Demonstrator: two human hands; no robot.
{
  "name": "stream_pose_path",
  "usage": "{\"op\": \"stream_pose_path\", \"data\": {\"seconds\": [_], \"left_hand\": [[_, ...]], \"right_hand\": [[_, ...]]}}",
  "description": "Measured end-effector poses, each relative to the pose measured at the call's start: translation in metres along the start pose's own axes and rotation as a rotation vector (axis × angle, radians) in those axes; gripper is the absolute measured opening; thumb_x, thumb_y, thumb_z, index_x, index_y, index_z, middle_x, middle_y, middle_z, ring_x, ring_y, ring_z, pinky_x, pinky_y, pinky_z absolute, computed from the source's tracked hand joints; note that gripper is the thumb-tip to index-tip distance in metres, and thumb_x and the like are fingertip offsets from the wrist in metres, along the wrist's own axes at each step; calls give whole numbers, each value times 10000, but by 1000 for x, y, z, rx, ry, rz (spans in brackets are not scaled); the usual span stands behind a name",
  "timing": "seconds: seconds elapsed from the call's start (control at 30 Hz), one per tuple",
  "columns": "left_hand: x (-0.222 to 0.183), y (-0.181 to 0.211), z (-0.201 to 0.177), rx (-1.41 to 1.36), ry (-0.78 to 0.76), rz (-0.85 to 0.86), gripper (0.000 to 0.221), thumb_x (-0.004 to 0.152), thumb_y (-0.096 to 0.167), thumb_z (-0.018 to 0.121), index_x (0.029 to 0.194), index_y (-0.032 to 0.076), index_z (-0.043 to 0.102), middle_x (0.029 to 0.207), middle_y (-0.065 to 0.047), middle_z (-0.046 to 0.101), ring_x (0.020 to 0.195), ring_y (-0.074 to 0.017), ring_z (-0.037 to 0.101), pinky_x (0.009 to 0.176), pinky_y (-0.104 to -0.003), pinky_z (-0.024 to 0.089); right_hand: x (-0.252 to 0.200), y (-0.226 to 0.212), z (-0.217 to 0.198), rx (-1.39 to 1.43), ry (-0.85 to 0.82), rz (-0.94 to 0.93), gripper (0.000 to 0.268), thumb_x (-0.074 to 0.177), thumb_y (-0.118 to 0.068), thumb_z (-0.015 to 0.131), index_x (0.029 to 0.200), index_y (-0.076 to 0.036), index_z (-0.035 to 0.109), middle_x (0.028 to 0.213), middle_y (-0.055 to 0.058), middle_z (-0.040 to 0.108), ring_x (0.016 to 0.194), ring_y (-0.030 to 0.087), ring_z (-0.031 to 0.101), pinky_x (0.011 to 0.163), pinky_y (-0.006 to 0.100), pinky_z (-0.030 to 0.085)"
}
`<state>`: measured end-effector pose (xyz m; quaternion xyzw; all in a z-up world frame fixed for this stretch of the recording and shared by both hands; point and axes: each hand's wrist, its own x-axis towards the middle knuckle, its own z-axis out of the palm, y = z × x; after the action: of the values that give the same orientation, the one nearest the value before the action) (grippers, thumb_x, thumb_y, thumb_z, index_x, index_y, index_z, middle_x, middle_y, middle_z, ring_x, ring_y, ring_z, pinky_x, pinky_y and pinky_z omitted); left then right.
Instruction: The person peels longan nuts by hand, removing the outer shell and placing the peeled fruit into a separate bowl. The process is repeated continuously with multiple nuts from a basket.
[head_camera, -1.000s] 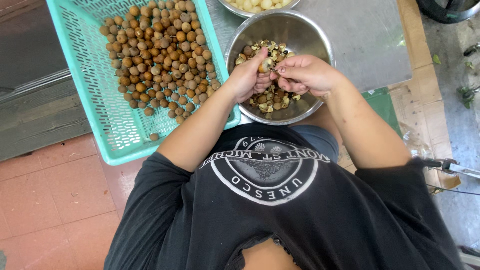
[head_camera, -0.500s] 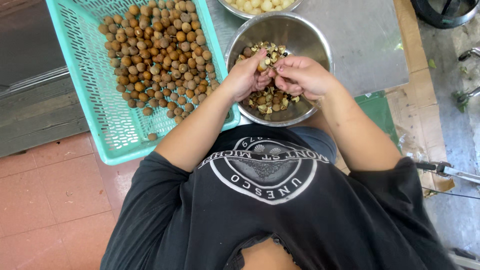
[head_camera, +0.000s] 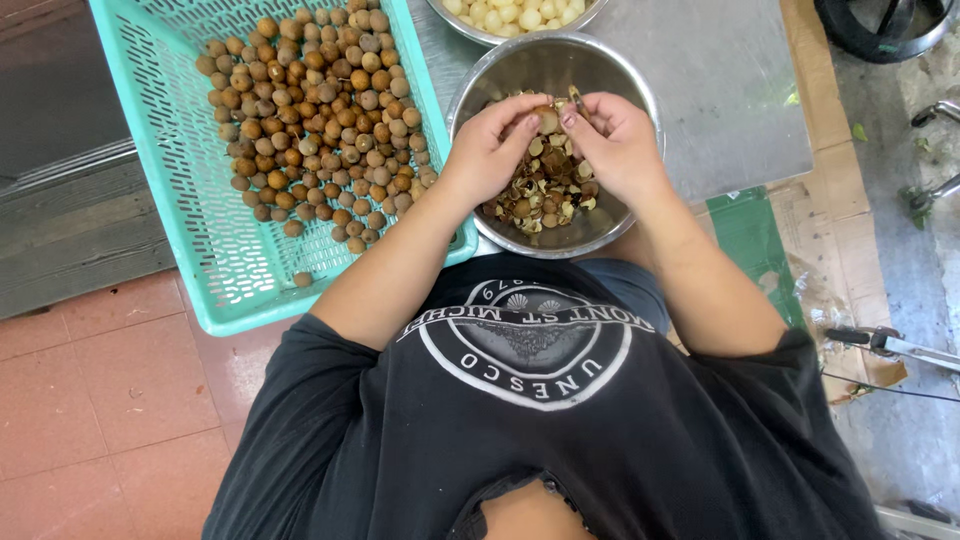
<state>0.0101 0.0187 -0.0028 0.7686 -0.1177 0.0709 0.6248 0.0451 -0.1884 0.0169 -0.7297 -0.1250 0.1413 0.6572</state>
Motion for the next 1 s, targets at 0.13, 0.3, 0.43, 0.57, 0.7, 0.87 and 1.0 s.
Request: {"op": "stream_pose_path", "data": {"seconds": [0.13,0.3,0.43,0.57,0.7,0.87,1.0], "left_hand": [[-2,21,-5,175,34,184,288,1012,96,681,1299,86,691,1171,-111,727,1060,-256,713,938,-336,564],[-4,28,-6,235,21,158,293,988,63,688,1279,86,713,1105,-100,736,998,-259,718,893,-331,577],[-8,15,-1,187,102,220,246,994,55,698,1238,76,724,1122,-93,739,1013,-236,720,904,-334,586],[-5,-4,7,-346,107,-62,227,1048,52,671,1267,35,730,1154,-88,694,952,-151,671,843,-286,568],[-2,-20,8,-1031,145,-351,341,1049,94,651,1388,48,639,1256,-121,690,952,-129,669,835,-259,566],[6,-27,-6,-1118,187,-281,448,1032,103,660,1461,55,541,1321,-100,693,1008,-114,654,770,-215,509],[8,-35,2,-794,140,-215,366,1015,64,675,1370,43,586,1305,-59,695,1071,-95,664,806,-211,524]], "right_hand": [[-9,-22,0,-455,63,-358,161,992,-96,745,1133,-21,717,1005,83,723,857,168,692,740,269,548],[-14,-43,9,-815,84,-576,149,959,-78,769,1104,-59,744,1037,121,738,897,295,722,776,346,565],[-12,-36,14,-717,135,-576,127,983,-58,713,1107,-31,719,990,125,710,812,245,689,713,318,546],[0,-9,20,90,189,-7,69,1078,-89,635,1107,-45,680,877,-11,629,658,50,513,564,214,402],[-4,24,30,351,171,118,102,1083,-133,571,1054,-56,631,825,0,648,547,36,467,468,203,336],[-19,17,33,-507,73,-316,128,1067,-141,694,1137,-46,645,958,118,737,849,226,720,766,357,564],[-26,-23,24,-733,113,-383,384,1070,-136,622,1444,-97,542,1081,172,725,938,359,730,815,437,572]]}}
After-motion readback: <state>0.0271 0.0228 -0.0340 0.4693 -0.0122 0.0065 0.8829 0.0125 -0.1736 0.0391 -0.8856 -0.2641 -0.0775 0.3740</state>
